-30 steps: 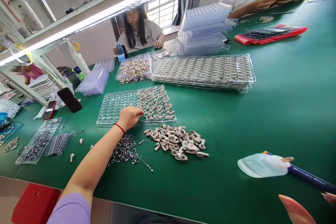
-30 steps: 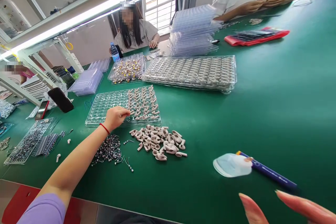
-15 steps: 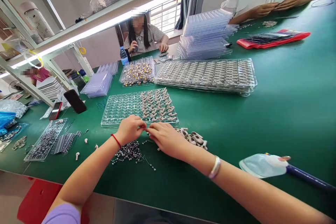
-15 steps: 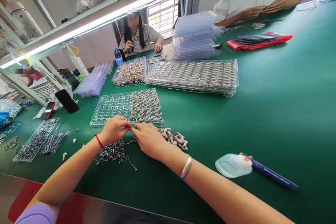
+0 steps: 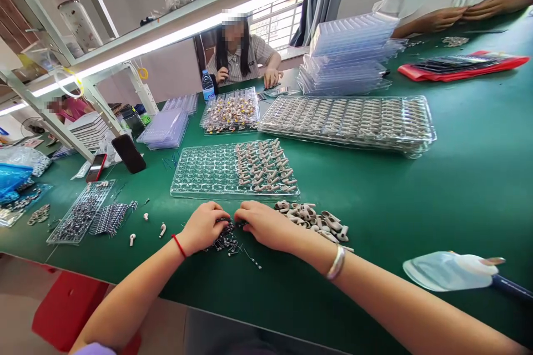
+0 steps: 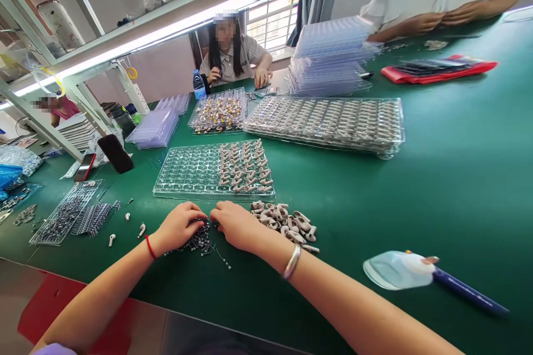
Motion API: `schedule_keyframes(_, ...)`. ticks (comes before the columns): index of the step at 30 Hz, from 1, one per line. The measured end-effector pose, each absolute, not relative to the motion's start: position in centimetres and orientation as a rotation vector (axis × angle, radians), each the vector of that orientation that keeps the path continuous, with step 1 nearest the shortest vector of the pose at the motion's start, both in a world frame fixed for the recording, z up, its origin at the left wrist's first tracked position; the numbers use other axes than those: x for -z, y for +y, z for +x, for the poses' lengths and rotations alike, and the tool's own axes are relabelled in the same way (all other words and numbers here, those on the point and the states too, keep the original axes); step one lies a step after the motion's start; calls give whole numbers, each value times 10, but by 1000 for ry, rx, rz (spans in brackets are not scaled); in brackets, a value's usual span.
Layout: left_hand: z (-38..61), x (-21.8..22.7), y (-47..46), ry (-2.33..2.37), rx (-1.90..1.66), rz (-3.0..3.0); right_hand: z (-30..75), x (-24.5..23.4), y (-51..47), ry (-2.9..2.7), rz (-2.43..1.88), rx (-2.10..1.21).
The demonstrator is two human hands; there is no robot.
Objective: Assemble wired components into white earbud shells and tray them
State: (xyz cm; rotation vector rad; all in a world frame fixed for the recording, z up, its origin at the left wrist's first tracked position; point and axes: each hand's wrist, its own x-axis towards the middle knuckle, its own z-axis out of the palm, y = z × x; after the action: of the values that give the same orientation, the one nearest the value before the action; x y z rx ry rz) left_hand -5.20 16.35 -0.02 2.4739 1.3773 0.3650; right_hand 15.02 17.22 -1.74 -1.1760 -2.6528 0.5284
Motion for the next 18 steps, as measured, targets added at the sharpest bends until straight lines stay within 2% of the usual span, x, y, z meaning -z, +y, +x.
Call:
schedule_keyframes(5,-46,-8,148,1204,-348,2404,156,18,161,-2564,-1091,-742)
schedule_keyframes(12,-26,-12,153,1261,-423,2333,199,0,142,-2112,-1061,-970)
schedule_keyframes(18,15,-2,174,1097,-297,2343,236,12,128,-1812,-1192,-1023)
